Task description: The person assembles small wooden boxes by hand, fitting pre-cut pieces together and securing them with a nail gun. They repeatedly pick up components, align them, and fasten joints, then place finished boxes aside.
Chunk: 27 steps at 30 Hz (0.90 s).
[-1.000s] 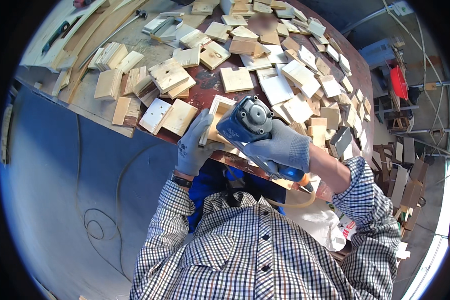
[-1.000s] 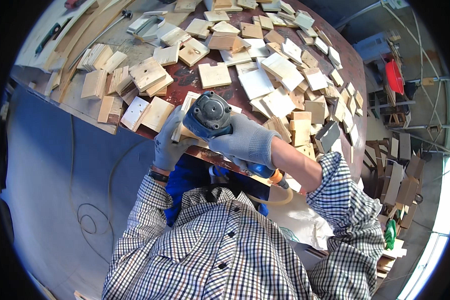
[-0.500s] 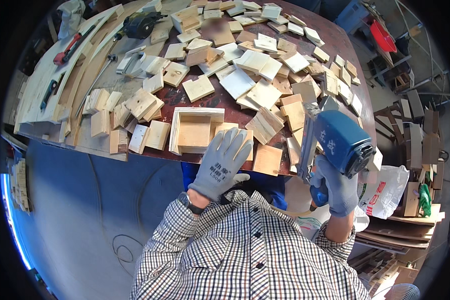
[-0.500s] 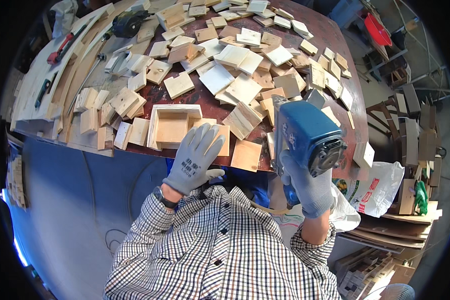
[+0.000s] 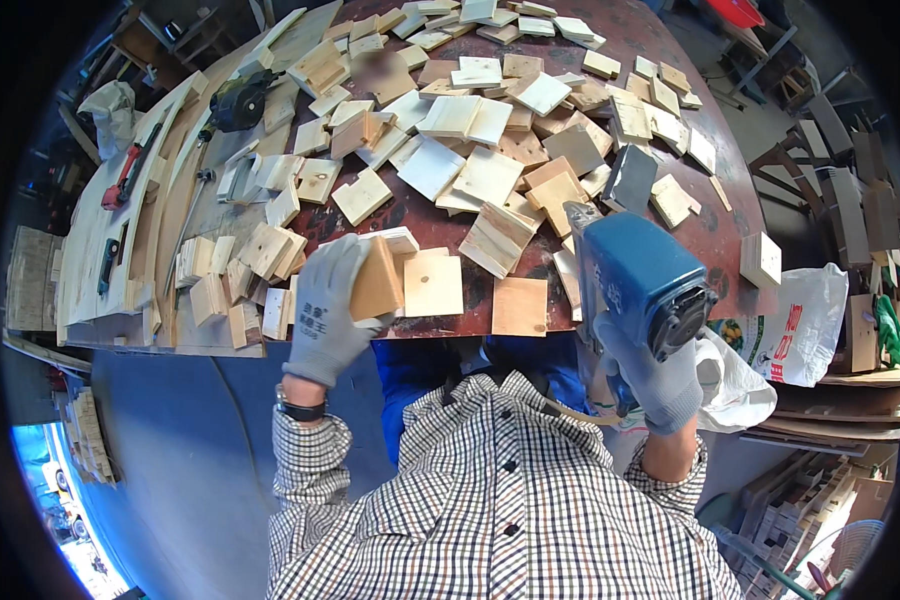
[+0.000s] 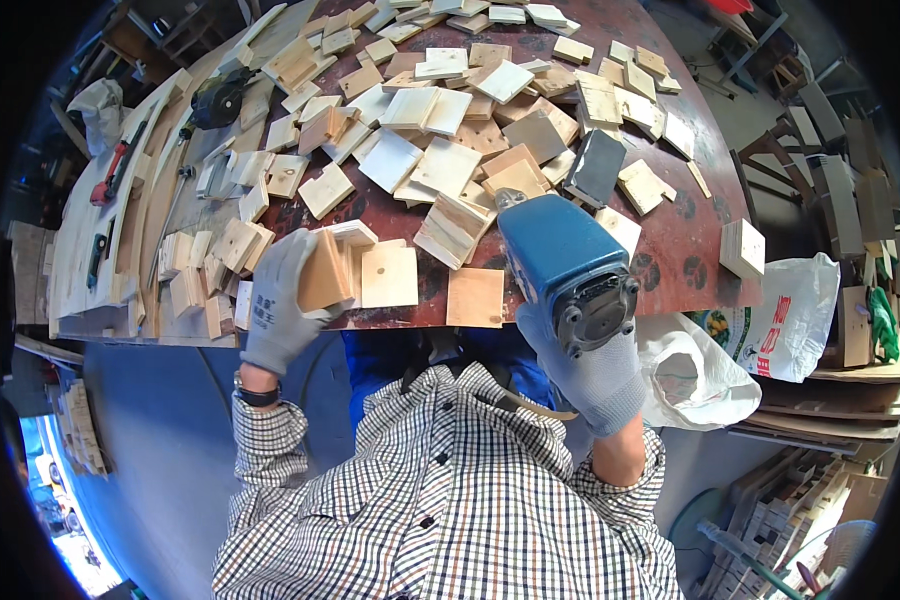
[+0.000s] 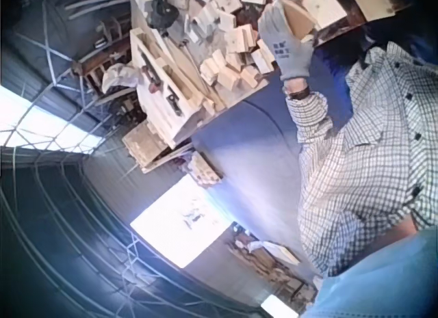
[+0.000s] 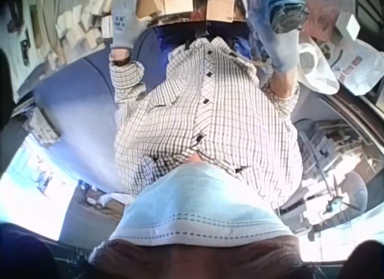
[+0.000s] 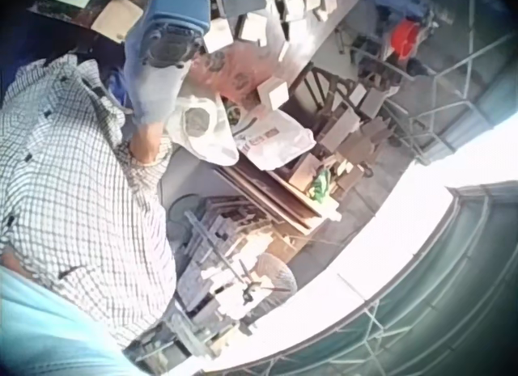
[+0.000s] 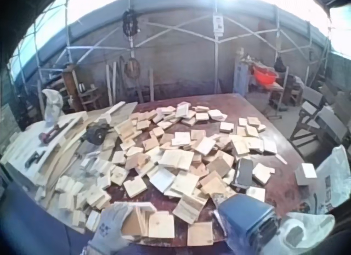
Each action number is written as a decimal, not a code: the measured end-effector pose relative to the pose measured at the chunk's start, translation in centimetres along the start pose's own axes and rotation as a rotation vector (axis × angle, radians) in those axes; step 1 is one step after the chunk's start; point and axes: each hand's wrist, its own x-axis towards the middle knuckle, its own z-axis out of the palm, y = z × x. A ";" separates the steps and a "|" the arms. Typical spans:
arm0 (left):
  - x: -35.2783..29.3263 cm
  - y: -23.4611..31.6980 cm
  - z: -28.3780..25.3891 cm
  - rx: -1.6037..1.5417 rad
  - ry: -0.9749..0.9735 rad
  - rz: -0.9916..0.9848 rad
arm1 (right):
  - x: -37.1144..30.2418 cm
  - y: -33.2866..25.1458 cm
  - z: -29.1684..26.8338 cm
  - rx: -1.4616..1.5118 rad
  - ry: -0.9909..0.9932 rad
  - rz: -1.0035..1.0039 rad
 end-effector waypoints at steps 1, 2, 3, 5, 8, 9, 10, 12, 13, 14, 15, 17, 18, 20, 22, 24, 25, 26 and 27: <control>-0.3 -1.2 -1.0 0.064 -0.034 0.006 | 0.2 0.1 0.1 -0.016 -0.040 0.036; -0.5 -1.9 -1.6 0.053 -0.118 0.004 | 0.3 0.1 0.0 -0.037 -0.079 0.076; -0.5 -2.2 -1.9 0.069 -0.157 0.015 | 0.7 -0.5 -0.1 -0.055 -0.120 0.113; -0.5 -2.9 -1.8 0.099 -0.237 0.039 | 1.8 -2.2 -0.1 0.030 -0.188 0.432; -0.1 -3.3 -0.6 0.086 -0.213 0.052 | 1.3 -1.2 1.1 0.056 -0.118 0.175; -0.1 -3.3 -0.1 0.064 -0.207 0.041 | 1.1 -1.4 1.2 0.076 -0.125 0.200; -0.2 -3.4 0.1 0.098 -0.217 0.031 | 1.1 -1.6 1.4 0.098 -0.130 0.225; -0.7 -4.1 1.0 0.163 -0.204 0.036 | 0.9 -1.2 2.0 0.080 -0.119 0.156; -0.8 -4.3 1.6 0.191 -0.195 0.039 | 0.8 -0.9 1.9 0.066 -0.121 0.150; -1.1 -4.5 2.1 0.196 -0.178 -0.009 | 0.8 -1.0 2.0 0.051 -0.122 0.144; -1.6 -4.5 2.2 0.207 -0.166 -0.065 | 1.0 -1.7 1.7 0.070 -0.146 0.225; -2.8 -4.4 2.4 0.171 -0.106 -0.156 | 1.3 -2.1 1.7 0.084 -0.167 0.269; -3.3 -4.3 2.7 0.122 -0.058 -0.190 | 1.4 -1.9 1.6 0.077 -0.163 0.234; -4.2 -4.4 3.2 0.054 0.030 -0.262 | 1.8 -2.4 1.7 0.106 -0.161 0.286; -5.2 -5.0 4.3 -0.155 0.100 -0.343 | 1.7 -2.2 1.9 0.114 -0.168 0.296; -5.7 -5.3 5.4 -0.303 0.164 -0.407 | 2.1 -2.6 2.2 0.121 -0.182 0.335; -5.9 -5.2 5.8 -0.401 0.212 -0.416 | 2.4 -3.5 2.3 0.134 -0.192 0.390; -6.1 -4.9 6.2 -0.498 0.262 -0.424 | 2.8 -3.9 2.4 0.138 -0.207 0.408; -6.1 -4.7 6.6 -0.598 0.311 -0.428 | 3.0 -4.4 2.5 0.139 -0.219 0.427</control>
